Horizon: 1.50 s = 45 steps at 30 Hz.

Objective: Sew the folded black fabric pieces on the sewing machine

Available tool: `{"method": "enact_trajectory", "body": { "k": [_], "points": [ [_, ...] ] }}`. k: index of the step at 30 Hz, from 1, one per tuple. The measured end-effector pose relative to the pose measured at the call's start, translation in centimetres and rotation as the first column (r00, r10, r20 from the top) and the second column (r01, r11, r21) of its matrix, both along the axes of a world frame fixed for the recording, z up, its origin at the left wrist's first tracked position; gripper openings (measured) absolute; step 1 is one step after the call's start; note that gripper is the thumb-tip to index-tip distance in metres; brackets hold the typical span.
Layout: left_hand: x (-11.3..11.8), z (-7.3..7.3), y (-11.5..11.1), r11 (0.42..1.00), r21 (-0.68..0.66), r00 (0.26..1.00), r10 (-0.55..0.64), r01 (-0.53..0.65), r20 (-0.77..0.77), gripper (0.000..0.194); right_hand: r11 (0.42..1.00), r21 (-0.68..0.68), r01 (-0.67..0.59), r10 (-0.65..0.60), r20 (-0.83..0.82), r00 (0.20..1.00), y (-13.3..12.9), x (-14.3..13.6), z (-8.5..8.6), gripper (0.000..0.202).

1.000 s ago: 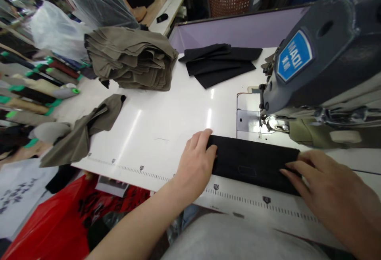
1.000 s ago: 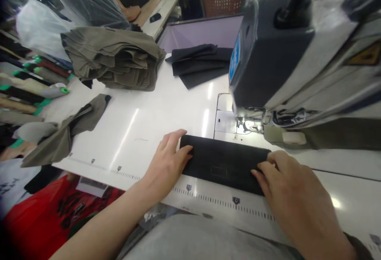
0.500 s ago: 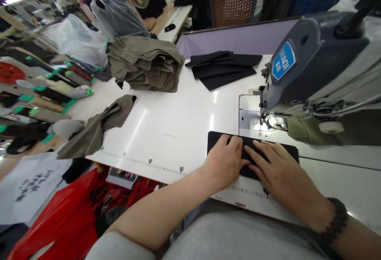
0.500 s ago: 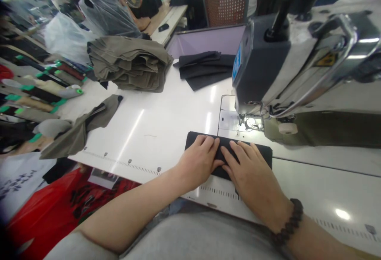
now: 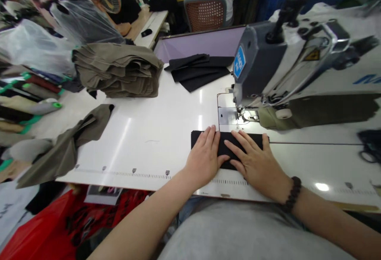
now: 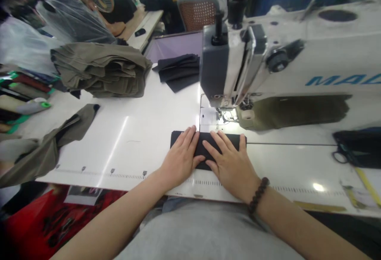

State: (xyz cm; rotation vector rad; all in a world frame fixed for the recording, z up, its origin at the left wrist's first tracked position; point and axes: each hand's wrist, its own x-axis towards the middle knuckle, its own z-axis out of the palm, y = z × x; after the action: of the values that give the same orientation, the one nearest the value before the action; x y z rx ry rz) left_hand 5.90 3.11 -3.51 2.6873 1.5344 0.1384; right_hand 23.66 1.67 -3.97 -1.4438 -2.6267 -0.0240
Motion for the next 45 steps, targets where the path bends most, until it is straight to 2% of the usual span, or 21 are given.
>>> {"method": "enact_trajectory", "body": {
  "k": [4, 8, 11, 13, 14, 16, 17, 18, 20, 22, 23, 27, 29, 31, 33, 39, 45],
  "points": [
    [-0.7, -0.1, 0.2, 1.0, 0.0, 0.999, 0.019, -0.019, -0.035, 0.074, 0.998, -0.047, 0.033, -0.034, -0.012, 0.999, 0.0, -0.1, 0.3, 0.042],
    [-3.4, -0.6, 0.4, 0.993, 0.032, 0.99, 0.114, -0.112, -0.08, 0.08, 0.997, -0.06, 0.057, -0.059, -0.028, 0.998, -0.1, 0.0, 0.4, 0.042],
    [-5.3, -0.5, 0.0, 0.969, 0.118, 0.969, 0.228, -0.217, -0.09, 0.078, 0.997, -0.052, 0.059, -0.061, -0.041, 0.997, -0.1, 0.0, 0.4, 0.042],
    [-5.5, 0.1, -0.8, 0.954, 0.198, 0.968, 0.241, -0.224, -0.068, 0.067, 0.998, -0.037, 0.053, -0.055, -0.049, 0.997, -0.2, -0.1, 0.3, 0.042],
    [-5.1, 0.4, -1.3, 0.96, 0.217, 0.979, 0.194, -0.177, -0.057, 0.057, 0.998, -0.029, 0.048, -0.049, -0.053, 0.997, -0.2, -0.1, 0.2, 0.042],
    [-3.9, 1.1, -2.0, 0.98, 0.199, 0.999, 0.015, -0.004, -0.052, 0.038, 0.999, -0.018, 0.04, -0.041, -0.061, 0.997, -0.3, 0.0, 0.2, 0.042],
    [-3.1, 1.4, -2.1, 0.982, 0.17, 0.996, -0.078, 0.086, -0.052, 0.034, 0.999, -0.013, 0.041, -0.042, -0.067, 0.997, -0.3, 0.2, 0.3, 0.042],
    [-2.4, 1.6, -2.0, 0.98, 0.149, 0.991, -0.123, 0.13, -0.05, 0.032, 0.999, -0.007, 0.046, -0.046, -0.077, 0.996, -0.2, 0.4, 0.5, 0.044],
    [-1.2, 1.9, -0.9, 0.988, 0.118, 0.994, -0.096, 0.101, -0.052, 0.033, 0.998, 0.007, 0.066, -0.065, -0.104, 0.992, 0.2, 1.1, 1.1, 0.043],
    [-0.4, 2.1, 1.3, 0.997, 0.079, 0.997, -0.012, 0.018, -0.077, 0.049, 0.998, 0.001, 0.065, -0.064, -0.107, 0.992, 1.1, 2.1, 2.0, 0.038],
    [-0.2, 2.2, 2.7, 0.999, 0.048, 0.995, -0.007, 0.012, -0.103, 0.055, 0.999, -0.011, 0.049, -0.05, -0.093, 0.994, 1.7, 2.5, 2.5, 0.035],
    [0.8, 2.6, 7.8, 0.999, 0.002, 0.981, -0.044, 0.045, -0.19, 0.063, 0.989, -0.061, -0.133, 0.133, -0.01, 0.991, 4.5, 4.0, 3.4, 0.03],
    [1.6, 2.9, 9.2, 0.994, 0.022, 0.978, -0.1, 0.106, -0.183, 0.051, 0.973, -0.047, -0.226, 0.226, -0.005, 0.974, 5.7, 4.4, 3.1, 0.03],
    [2.4, 3.0, 9.5, 0.977, 0.01, 0.965, -0.211, 0.215, -0.153, 0.032, 0.961, -0.003, -0.276, 0.276, -0.028, 0.961, 6.5, 4.7, 2.4, 0.031],
    [3.1, 2.9, 9.2, 0.96, -0.01, 0.953, -0.281, 0.281, -0.112, 0.026, 0.955, 0.029, -0.295, 0.296, -0.062, 0.953, 6.9, 4.9, 1.7, 0.032],
    [3.5, 2.1, 8.1, 0.973, 0.04, 0.974, -0.226, 0.225, 0.005, 0.049, 0.957, 0.03, -0.29, 0.291, -0.156, 0.944, 7.1, 5.9, 1.1, 0.031],
    [3.4, 1.9, 8.5, 0.981, 0.035, 0.982, -0.19, 0.19, 0.001, 0.049, 0.962, 0.081, -0.262, 0.271, -0.151, 0.951, 7.2, 5.9, 1.0, 0.029]
  ]
}}
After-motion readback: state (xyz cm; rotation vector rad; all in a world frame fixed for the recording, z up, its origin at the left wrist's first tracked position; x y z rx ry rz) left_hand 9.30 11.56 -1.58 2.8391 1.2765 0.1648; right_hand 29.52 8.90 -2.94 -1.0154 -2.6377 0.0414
